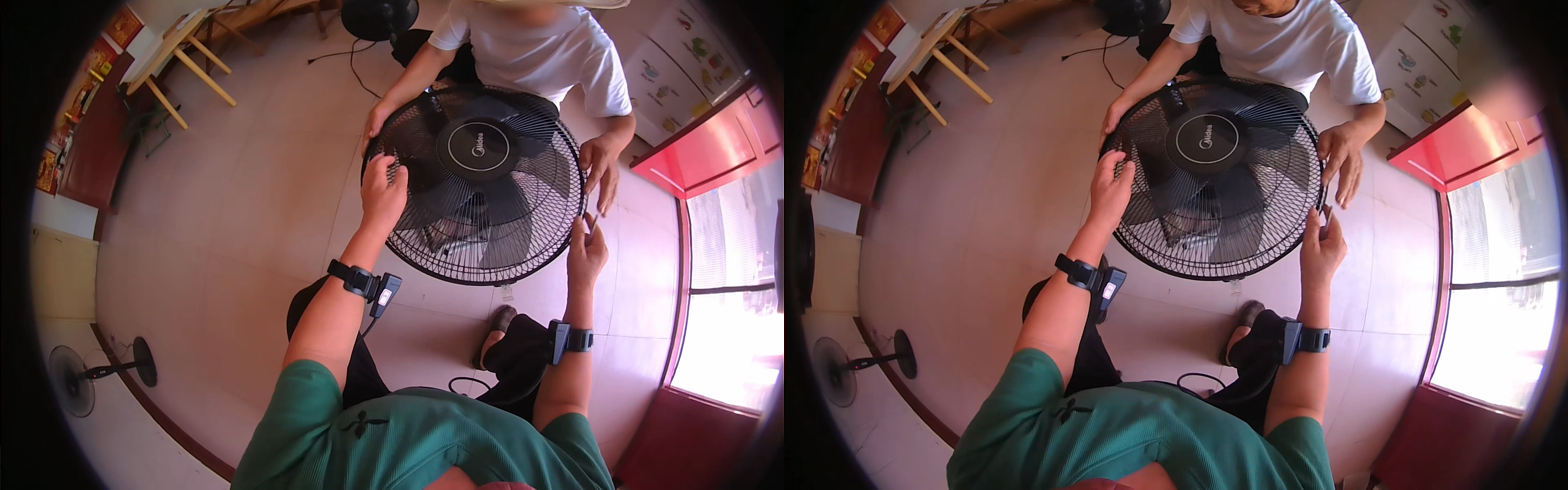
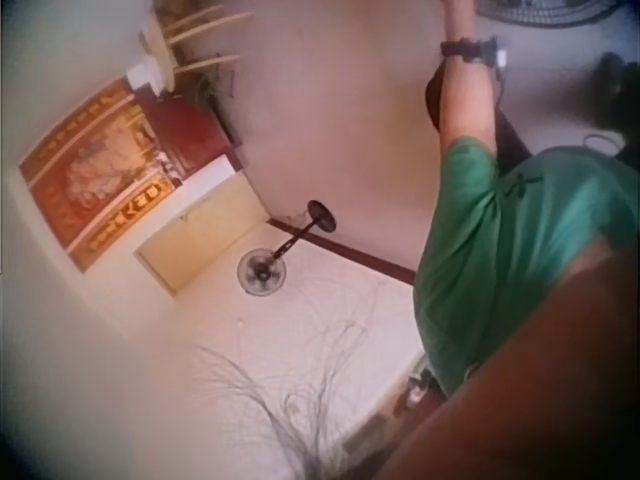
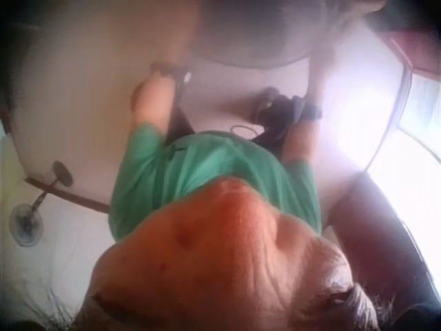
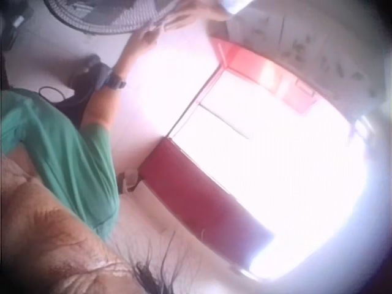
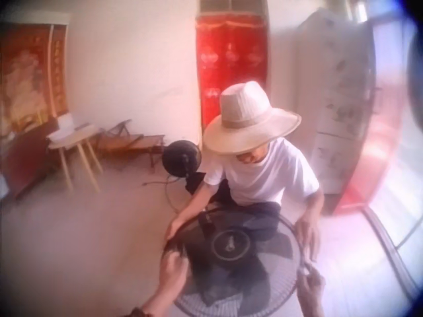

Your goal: The person uses a screwdriver to loosen and tighten the clip on a pedestal fan's grille while being assisted by another person, then removes and reattaches the front protective grille.

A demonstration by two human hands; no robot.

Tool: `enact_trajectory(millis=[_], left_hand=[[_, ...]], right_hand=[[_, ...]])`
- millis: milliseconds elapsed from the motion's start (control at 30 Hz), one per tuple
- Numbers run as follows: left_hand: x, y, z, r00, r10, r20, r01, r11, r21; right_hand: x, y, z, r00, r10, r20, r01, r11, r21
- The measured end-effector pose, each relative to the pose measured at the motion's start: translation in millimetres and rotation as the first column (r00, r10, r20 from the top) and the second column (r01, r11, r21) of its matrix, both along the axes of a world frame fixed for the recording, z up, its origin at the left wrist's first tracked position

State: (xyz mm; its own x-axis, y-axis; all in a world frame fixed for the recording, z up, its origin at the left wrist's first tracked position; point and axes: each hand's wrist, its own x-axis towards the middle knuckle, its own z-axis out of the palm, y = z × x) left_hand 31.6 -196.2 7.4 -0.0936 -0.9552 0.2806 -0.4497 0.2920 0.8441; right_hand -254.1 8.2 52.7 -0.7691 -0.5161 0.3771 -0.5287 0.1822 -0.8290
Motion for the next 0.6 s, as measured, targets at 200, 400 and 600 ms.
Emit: enact_trajectory(millis=[200, 400, 600], left_hand=[[22, -19, -31, 0.956, 0.205, -0.208, -0.138, 0.944, 0.299], [31, -10, 1, 0.947, 0.174, -0.270, -0.067, 0.929, 0.365], [31, -9, 19, 0.964, 0.058, 0.260, -0.120, 0.966, 0.229]], right_hand=[[-3, -6, -3, 0.997, -0.048, -0.060, 0.052, 0.996, 0.078], [0, -4, 1, 0.973, -0.063, -0.222, 0.143, 0.920, 0.365], [-7, -3, -4, 0.970, -0.079, -0.232, 0.170, 0.899, 0.403]])
